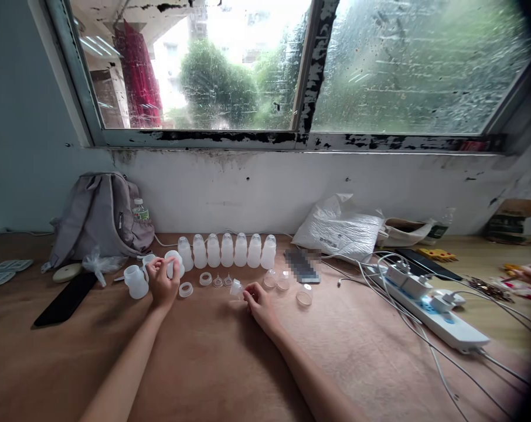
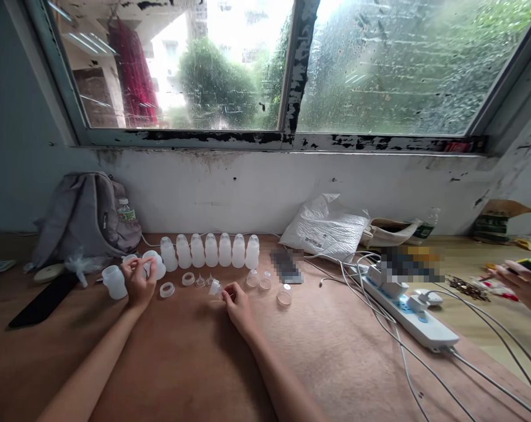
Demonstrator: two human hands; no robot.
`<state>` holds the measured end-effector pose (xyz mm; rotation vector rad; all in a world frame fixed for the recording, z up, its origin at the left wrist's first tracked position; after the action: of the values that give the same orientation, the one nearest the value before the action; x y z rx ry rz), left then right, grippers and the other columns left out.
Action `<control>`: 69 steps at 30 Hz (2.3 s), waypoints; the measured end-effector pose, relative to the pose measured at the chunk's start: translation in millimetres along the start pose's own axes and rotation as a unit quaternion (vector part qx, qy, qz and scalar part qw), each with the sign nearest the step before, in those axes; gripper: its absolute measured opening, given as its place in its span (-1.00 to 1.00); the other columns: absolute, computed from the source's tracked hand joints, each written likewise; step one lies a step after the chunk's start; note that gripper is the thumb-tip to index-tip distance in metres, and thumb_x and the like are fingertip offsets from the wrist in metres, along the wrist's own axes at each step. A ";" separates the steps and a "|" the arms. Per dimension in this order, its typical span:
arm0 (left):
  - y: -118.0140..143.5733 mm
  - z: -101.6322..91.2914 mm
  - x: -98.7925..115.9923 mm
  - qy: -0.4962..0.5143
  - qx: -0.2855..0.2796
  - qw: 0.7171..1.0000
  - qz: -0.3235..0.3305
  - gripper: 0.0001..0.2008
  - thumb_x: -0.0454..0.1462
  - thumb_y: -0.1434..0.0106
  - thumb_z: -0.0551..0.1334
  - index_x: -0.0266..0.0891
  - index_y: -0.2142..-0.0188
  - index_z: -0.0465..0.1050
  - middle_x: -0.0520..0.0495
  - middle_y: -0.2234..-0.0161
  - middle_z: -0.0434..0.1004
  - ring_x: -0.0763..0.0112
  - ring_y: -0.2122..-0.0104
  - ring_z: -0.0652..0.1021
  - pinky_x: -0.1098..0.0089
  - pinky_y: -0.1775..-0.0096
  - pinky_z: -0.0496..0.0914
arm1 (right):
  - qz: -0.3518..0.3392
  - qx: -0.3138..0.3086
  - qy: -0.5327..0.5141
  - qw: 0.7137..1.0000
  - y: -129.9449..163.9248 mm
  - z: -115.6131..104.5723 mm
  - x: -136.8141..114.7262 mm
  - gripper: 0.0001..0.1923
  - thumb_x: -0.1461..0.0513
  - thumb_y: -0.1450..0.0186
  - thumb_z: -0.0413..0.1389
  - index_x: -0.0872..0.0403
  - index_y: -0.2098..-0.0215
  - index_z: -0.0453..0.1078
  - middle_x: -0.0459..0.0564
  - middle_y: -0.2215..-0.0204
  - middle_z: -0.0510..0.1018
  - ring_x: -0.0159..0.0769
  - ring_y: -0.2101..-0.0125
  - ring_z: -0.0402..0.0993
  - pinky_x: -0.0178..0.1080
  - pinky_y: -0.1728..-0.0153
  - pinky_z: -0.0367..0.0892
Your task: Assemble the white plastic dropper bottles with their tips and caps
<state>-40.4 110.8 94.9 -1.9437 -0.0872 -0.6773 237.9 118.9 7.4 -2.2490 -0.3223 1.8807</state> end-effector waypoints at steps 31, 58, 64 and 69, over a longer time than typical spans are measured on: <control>90.0 68.8 80.2 0.142 -0.311 0.934 0.102 -0.54 -0.17 0.00 0.26 -0.15 0.10 0.21 -0.07 0.20 0.44 0.25 0.20 0.45 0.25 0.15 0.28 | -0.010 0.065 -0.113 0.991 -4.4 -26.7 -4.7 -0.90 0.17 -0.16 0.04 0.00 0.36 0.22 -0.19 0.52 0.29 -0.52 0.69 0.23 -0.41 0.72 0.14; 94.4 60.2 96.4 0.144 -0.338 0.900 0.235 -0.59 -0.27 -0.06 0.19 -0.14 0.05 0.25 -0.09 0.14 0.42 0.24 0.14 0.42 0.23 0.10 0.26 | -0.008 0.041 0.052 0.998 -5.7 -30.7 -7.4 -0.55 0.01 -0.18 -0.04 0.06 0.74 0.08 -0.20 0.77 0.12 -0.46 0.70 0.04 -0.36 0.66 -0.06; 93.4 58.3 98.5 0.152 -0.344 0.897 0.231 -0.56 -0.27 -0.05 0.19 -0.13 0.03 0.25 -0.09 0.13 0.42 0.23 0.14 0.43 0.24 0.12 0.30 | 0.008 0.017 -0.017 1.000 -6.2 -28.1 -0.7 -0.60 0.02 -0.12 0.06 0.05 0.71 0.11 -0.22 0.77 0.15 -0.46 0.71 0.04 -0.38 0.68 -0.07; 96.7 58.3 101.5 0.174 -0.377 0.885 0.210 -0.52 -0.24 -0.06 0.19 -0.14 -0.01 0.23 -0.09 0.13 0.43 0.23 0.14 0.43 0.23 0.09 0.31 | 0.017 0.050 -0.004 0.999 -5.7 -31.7 0.6 -0.50 0.00 -0.16 0.00 0.07 0.81 0.05 -0.22 0.82 0.03 -0.51 0.75 -0.07 -0.37 0.70 -0.15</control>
<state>102.8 91.9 48.3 -2.4083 0.9241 -0.8204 269.0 124.3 14.0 -2.1964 -0.1880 1.8788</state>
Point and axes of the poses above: each hand's wrist, its own y-axis away from the middle knuckle, its own z-axis out of the palm, x = y × z, the point moved 8 cm from there along -y, towards the middle knuckle
